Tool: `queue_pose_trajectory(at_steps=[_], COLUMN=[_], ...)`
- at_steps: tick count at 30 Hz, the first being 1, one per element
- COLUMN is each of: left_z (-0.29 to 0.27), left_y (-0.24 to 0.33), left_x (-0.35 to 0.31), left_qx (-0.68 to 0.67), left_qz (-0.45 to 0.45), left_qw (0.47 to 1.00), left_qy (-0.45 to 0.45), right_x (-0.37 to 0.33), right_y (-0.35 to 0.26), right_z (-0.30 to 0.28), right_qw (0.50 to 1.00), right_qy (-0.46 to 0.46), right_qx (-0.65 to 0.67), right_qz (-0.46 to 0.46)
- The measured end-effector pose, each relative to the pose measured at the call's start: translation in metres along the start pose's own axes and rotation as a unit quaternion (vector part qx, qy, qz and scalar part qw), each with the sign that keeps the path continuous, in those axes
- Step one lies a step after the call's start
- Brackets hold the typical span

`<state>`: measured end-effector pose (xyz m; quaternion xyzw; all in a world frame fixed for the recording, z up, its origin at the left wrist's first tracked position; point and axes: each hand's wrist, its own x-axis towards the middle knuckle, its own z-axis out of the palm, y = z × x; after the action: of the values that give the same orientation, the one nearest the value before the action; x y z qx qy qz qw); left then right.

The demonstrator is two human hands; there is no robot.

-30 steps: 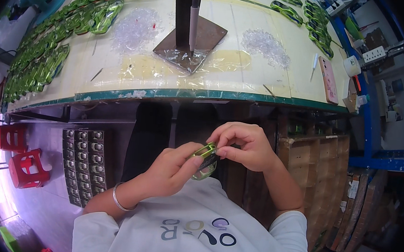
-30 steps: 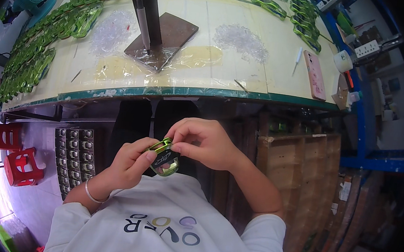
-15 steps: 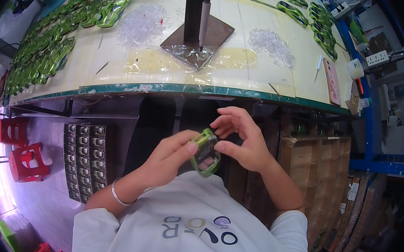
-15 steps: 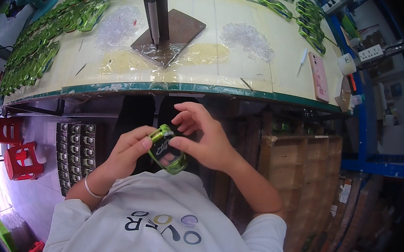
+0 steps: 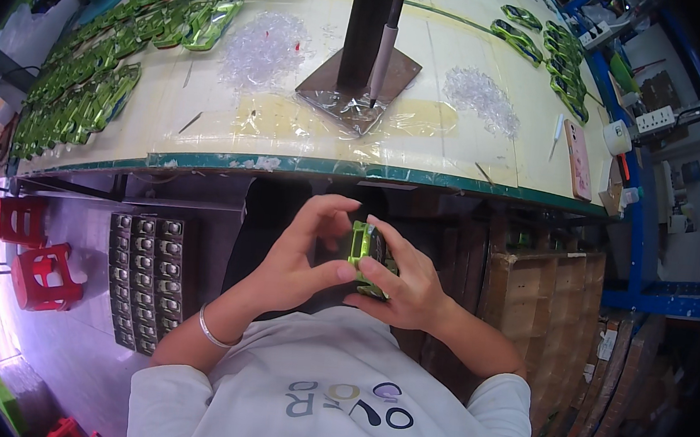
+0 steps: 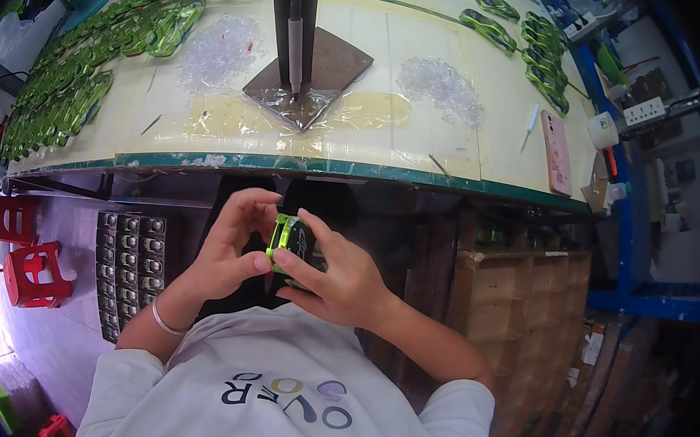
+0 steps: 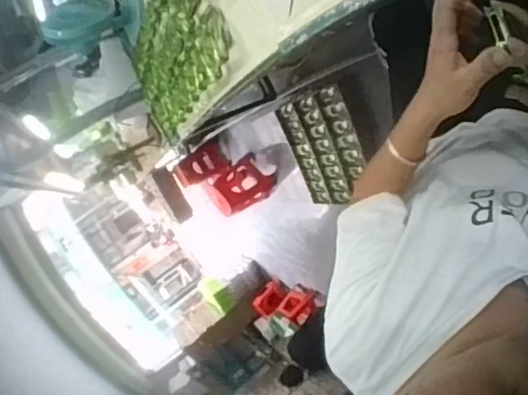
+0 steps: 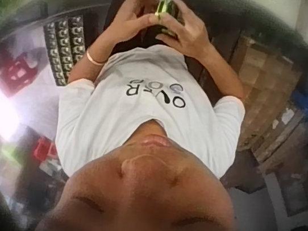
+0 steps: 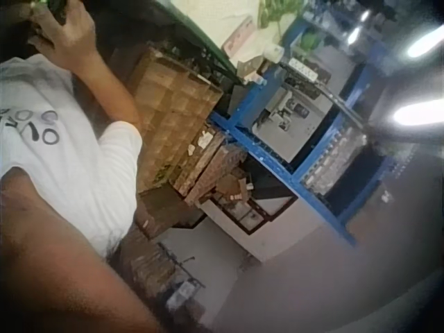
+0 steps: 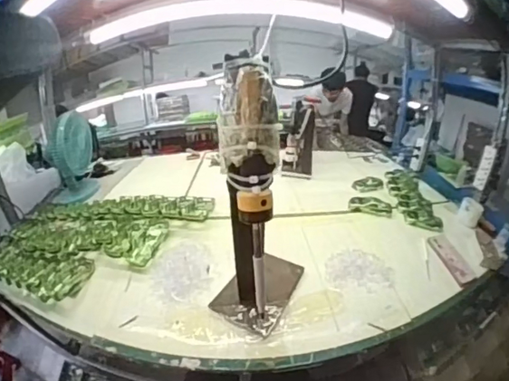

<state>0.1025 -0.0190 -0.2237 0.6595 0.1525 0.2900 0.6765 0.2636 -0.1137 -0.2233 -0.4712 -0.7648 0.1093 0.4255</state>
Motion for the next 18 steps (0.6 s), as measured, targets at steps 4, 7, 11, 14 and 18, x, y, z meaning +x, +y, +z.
queue_pose_trajectory(at_steps=[4,7,11,14,18], left_z=[-0.009,-0.004,0.003,0.012,0.002], left_y=[-0.013,-0.017,-0.018,-0.005,-0.008], left_x=[0.010,0.016,0.023,0.036,0.058], left_qx=[0.099,-0.064,-0.291,-0.369,-0.343], left_qz=[0.079,-0.002,-0.127,-0.138,-0.112], left_qw=[0.991,0.997,0.948,0.918,0.931], left_qy=[-0.045,-0.041,0.000,0.038,0.046], right_x=[-0.001,-0.008,0.022,0.040,0.059], right_y=[0.004,-0.002,-0.006,0.009,0.025], right_z=[0.003,0.009,0.002,0.008,0.008], right_qw=[0.995,0.930,0.647,0.580,0.547], right_qy=[-0.001,0.031,0.120,0.180,0.184], right_qx=[0.100,0.336,0.671,0.713,0.750], right_qz=[0.005,0.148,0.342,0.351,0.323])
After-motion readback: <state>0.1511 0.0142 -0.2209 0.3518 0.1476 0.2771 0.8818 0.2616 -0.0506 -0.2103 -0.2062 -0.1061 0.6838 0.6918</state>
